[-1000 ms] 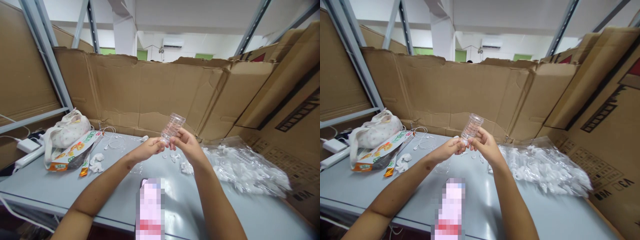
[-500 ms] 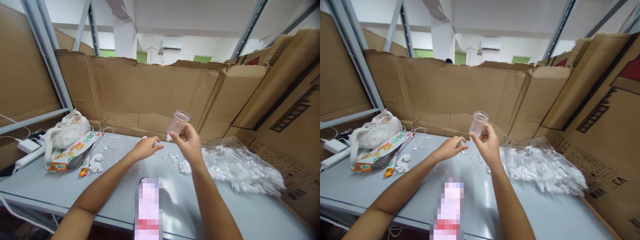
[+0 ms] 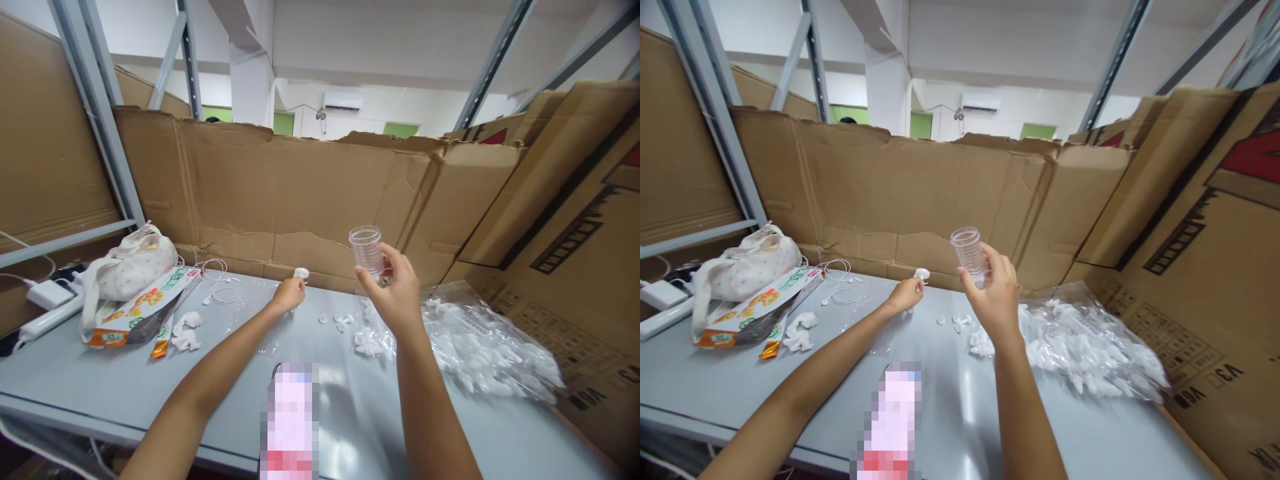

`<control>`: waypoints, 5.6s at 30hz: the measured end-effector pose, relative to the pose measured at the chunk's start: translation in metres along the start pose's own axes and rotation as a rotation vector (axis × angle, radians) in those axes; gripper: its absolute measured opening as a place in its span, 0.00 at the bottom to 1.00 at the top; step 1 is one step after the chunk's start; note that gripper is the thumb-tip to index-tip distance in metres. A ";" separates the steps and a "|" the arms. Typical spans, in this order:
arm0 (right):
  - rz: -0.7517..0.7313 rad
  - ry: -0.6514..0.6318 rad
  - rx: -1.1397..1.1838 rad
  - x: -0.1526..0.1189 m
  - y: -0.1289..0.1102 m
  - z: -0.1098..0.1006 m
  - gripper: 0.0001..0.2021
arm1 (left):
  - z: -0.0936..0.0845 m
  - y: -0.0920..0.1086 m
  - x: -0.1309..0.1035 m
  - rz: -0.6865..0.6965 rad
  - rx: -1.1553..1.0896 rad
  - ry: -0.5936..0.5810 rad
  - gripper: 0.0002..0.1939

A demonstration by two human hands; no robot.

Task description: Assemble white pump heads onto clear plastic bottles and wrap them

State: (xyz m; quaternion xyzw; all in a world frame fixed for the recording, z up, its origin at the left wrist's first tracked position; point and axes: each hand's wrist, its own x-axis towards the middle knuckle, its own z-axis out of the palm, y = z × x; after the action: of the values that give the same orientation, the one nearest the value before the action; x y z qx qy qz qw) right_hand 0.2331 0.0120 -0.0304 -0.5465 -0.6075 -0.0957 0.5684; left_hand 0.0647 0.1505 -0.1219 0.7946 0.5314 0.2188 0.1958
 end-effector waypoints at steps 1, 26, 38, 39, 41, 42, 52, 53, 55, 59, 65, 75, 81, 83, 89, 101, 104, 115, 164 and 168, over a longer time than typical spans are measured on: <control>-0.002 -0.004 -0.054 0.001 0.003 -0.002 0.23 | -0.007 0.002 -0.006 0.040 -0.021 0.013 0.09; -0.272 -0.433 -0.192 0.003 0.015 -0.013 0.25 | -0.081 0.037 -0.074 0.653 0.128 0.359 0.12; -0.205 -0.571 -0.055 0.004 0.006 -0.023 0.19 | -0.082 0.036 -0.074 0.633 0.203 0.317 0.07; -0.187 -0.586 -0.036 0.005 0.006 -0.023 0.19 | -0.082 0.037 -0.075 0.646 0.182 0.309 0.07; -0.164 -0.604 -0.013 0.005 0.005 -0.024 0.19 | -0.081 0.038 -0.076 0.680 0.171 0.296 0.07; -0.156 -0.611 -0.009 0.005 0.005 -0.024 0.20 | -0.081 0.038 -0.077 0.698 0.182 0.296 0.08; -0.189 -0.632 -0.033 0.003 -0.001 -0.032 0.19 | -0.082 0.039 -0.078 0.737 0.251 0.293 0.08; -0.198 -0.626 -0.039 0.003 -0.002 -0.031 0.19 | -0.083 0.039 -0.079 0.734 0.241 0.286 0.08; -0.189 -0.616 -0.039 0.002 -0.002 -0.030 0.19 | -0.084 0.038 -0.079 0.726 0.218 0.297 0.09; -0.170 -0.613 -0.022 0.001 0.000 -0.025 0.19 | -0.085 0.037 -0.080 0.694 0.168 0.304 0.10; -0.356 -0.494 -0.121 0.001 -0.007 -0.026 0.16 | -0.087 0.039 -0.082 0.606 0.056 0.208 0.10; -0.454 -0.394 -0.114 0.003 -0.005 -0.025 0.14 | -0.093 0.038 -0.086 0.553 0.000 0.185 0.12; -0.247 -0.548 -0.052 0.004 0.000 -0.030 0.18 | -0.087 0.043 -0.086 0.616 0.168 0.251 0.11; -0.169 -0.597 -0.014 0.004 0.002 -0.030 0.18 | -0.084 0.044 -0.085 0.686 0.193 0.282 0.10; 0.070 -0.735 0.127 0.004 0.001 -0.027 0.21 | -0.081 0.044 -0.091 0.846 0.364 0.451 0.11; 0.335 -0.965 0.372 0.003 0.005 -0.011 0.27 | -0.078 0.038 -0.089 0.982 0.510 0.534 0.12; 0.398 -0.984 0.408 0.005 0.013 -0.006 0.28 | -0.076 0.035 -0.082 0.947 0.453 0.486 0.13; 0.317 -0.575 0.400 0.003 -0.008 -0.031 0.24 | -0.072 0.037 -0.078 0.671 0.053 0.382 0.08; 0.165 -1.069 0.873 -0.010 -0.003 0.020 0.24 | -0.091 0.047 -0.076 0.099 -1.865 0.164 0.08; 0.160 -0.888 0.927 -0.014 -0.015 0.026 0.18 | -0.082 0.052 -0.080 0.153 -1.746 0.148 0.08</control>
State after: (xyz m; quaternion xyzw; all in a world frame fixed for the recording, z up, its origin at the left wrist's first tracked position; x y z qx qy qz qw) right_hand 0.2026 0.0173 -0.0429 -0.2756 -0.7205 0.4545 0.4454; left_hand 0.0322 0.0640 -0.0370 0.3783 0.1310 0.6103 0.6836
